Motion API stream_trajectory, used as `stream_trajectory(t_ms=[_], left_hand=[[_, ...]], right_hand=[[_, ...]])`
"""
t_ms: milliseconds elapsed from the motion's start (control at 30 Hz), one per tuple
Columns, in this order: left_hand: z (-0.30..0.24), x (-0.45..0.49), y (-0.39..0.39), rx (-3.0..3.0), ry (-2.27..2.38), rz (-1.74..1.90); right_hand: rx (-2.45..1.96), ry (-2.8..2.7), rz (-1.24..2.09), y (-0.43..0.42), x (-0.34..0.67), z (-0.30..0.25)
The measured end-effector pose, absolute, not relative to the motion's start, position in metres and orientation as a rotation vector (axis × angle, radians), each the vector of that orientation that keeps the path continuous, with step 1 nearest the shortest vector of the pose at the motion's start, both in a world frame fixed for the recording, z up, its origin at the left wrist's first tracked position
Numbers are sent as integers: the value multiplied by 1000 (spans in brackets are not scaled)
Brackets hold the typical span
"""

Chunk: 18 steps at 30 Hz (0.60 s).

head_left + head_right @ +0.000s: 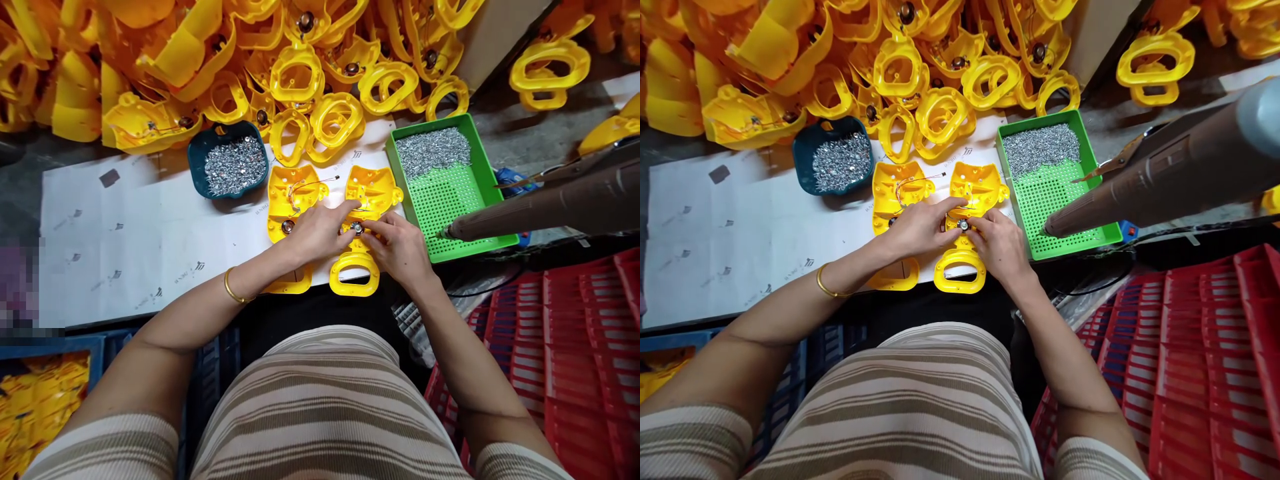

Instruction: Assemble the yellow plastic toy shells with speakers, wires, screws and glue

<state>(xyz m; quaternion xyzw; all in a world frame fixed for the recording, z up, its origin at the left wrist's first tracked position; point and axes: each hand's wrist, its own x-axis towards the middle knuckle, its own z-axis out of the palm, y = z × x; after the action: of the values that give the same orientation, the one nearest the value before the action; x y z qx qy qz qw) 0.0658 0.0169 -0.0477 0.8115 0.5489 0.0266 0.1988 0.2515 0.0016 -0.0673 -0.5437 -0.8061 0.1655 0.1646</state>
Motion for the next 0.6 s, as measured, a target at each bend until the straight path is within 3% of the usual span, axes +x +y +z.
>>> stream_trajectory(t_ms=[433, 600], left_hand=[[-40, 69, 26, 2234, 1541, -56], [-12, 46, 14, 2192, 1629, 197]], right_hand=[[-1774, -2445, 173, -7, 241, -67], [-1653, -2346, 164, -10, 253, -76]])
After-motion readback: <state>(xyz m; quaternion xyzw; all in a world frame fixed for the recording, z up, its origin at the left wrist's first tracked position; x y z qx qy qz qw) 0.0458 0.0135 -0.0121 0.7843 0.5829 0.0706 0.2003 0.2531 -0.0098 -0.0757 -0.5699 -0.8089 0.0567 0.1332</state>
